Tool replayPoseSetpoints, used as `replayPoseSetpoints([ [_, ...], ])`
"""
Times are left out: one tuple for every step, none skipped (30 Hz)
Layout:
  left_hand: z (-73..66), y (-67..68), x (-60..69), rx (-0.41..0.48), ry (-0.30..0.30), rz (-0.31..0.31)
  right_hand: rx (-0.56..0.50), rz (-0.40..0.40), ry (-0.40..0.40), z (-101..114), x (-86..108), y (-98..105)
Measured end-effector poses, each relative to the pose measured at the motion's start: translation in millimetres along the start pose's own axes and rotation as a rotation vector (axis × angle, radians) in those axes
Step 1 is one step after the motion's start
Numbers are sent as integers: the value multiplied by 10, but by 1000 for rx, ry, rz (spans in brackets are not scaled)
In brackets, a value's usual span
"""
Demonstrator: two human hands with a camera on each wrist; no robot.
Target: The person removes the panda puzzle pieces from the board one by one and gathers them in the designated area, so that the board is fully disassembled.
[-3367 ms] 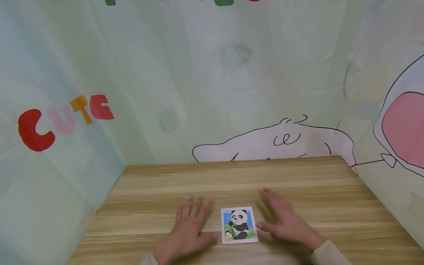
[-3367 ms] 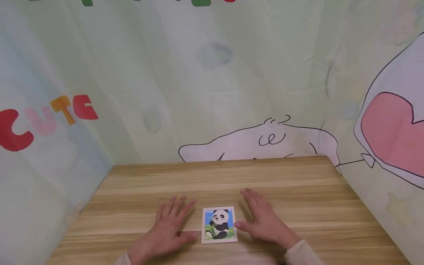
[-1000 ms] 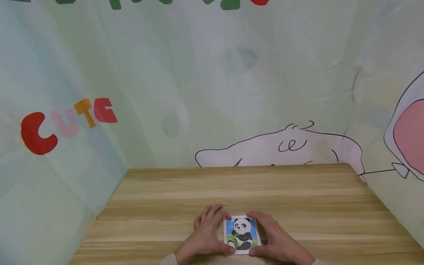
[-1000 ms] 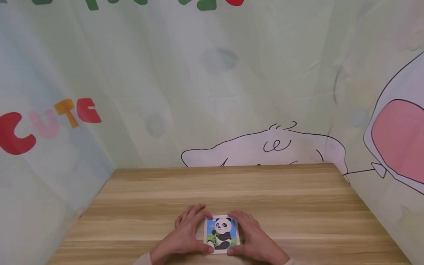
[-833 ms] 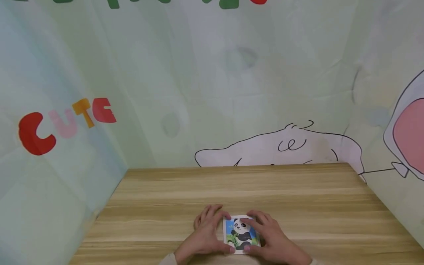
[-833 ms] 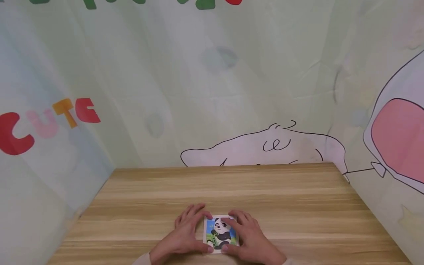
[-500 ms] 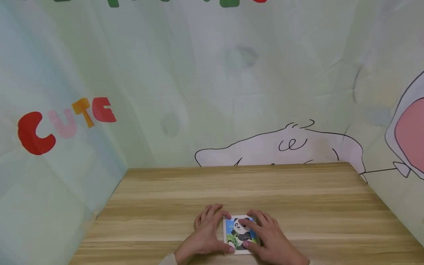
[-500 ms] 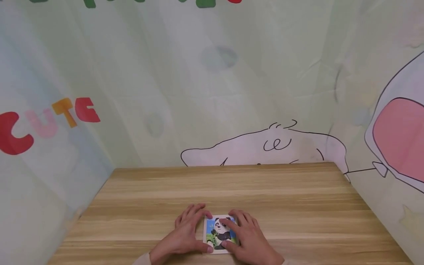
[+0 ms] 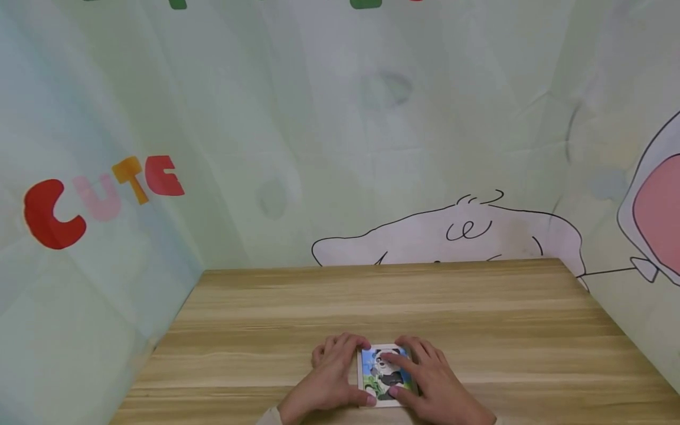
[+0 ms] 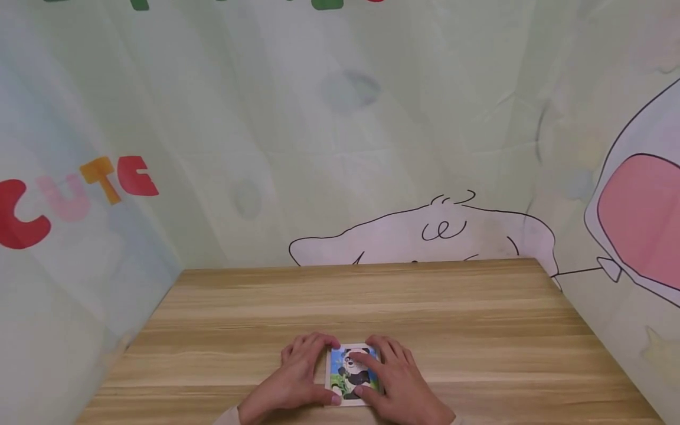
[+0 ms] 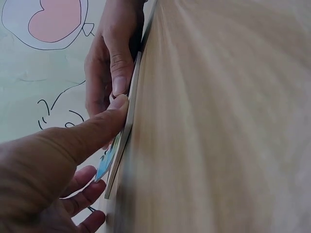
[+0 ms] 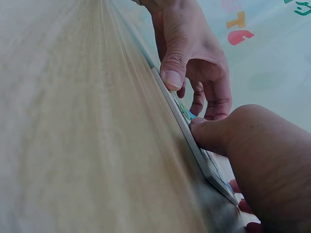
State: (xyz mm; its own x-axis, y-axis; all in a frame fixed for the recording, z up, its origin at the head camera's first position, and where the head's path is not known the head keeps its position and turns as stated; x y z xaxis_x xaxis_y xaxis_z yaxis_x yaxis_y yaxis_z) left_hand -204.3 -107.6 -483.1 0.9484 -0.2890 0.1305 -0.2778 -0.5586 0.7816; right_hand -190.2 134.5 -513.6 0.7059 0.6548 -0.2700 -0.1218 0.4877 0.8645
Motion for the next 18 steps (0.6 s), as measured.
replayPoseSetpoints([
  [2,0,-5,-9,3,7,-14,14,4,1,-5,2],
  [4,1,-9,-14,7,14,-27,30,5,0,-9,1],
  [6,4,-12,-17,9,21,-36,45,9,1,-12,1],
  [11,7,-16,-21,8,25,-43,59,12,2,-16,-1],
  [17,10,-20,-19,4,27,-42,68,15,2,-18,-3],
  [23,15,-22,-8,-2,24,-34,72,20,5,-19,-4],
  [31,19,-27,7,-14,14,-28,74,20,6,-19,-6],
  [39,23,-32,22,-29,-7,-16,70,27,10,-18,-5],
  [46,27,-40,40,-40,-28,-6,65,37,16,-17,-2],
  [54,28,-51,58,-50,-53,2,59,47,21,-17,0],
  [61,28,-68,81,-59,-79,13,54,61,27,-14,2],
  [65,27,-90,103,-65,-103,26,50,78,34,-13,4],
  [70,24,-115,122,-69,-122,36,46,94,39,-10,7],
  [72,22,-141,140,-70,-136,51,41,116,44,-8,8],
  [74,20,-167,164,-68,-139,63,37,133,46,-7,6],
  [75,19,-193,183,-70,-143,79,31,151,47,-7,5],
  [78,18,-218,201,-71,-143,95,26,168,48,-7,1],
  [81,18,-237,221,-68,-137,108,20,184,48,-8,-1],
])
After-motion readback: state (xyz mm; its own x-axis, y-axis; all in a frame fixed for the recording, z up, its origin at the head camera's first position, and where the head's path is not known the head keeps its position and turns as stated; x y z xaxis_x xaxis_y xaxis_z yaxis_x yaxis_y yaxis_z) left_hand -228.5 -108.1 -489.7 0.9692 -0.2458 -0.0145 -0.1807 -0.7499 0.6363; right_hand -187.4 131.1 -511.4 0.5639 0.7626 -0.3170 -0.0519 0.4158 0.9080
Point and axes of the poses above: each hand's wrist, its own x-axis away from the middle knuckle, its own y-axis out of the back of the hand, z = x × y, the point moved 2 cm from there along -x, towards the middle knuckle, and after that the axes turned 11 degrees about y, right-handed, at the moved point
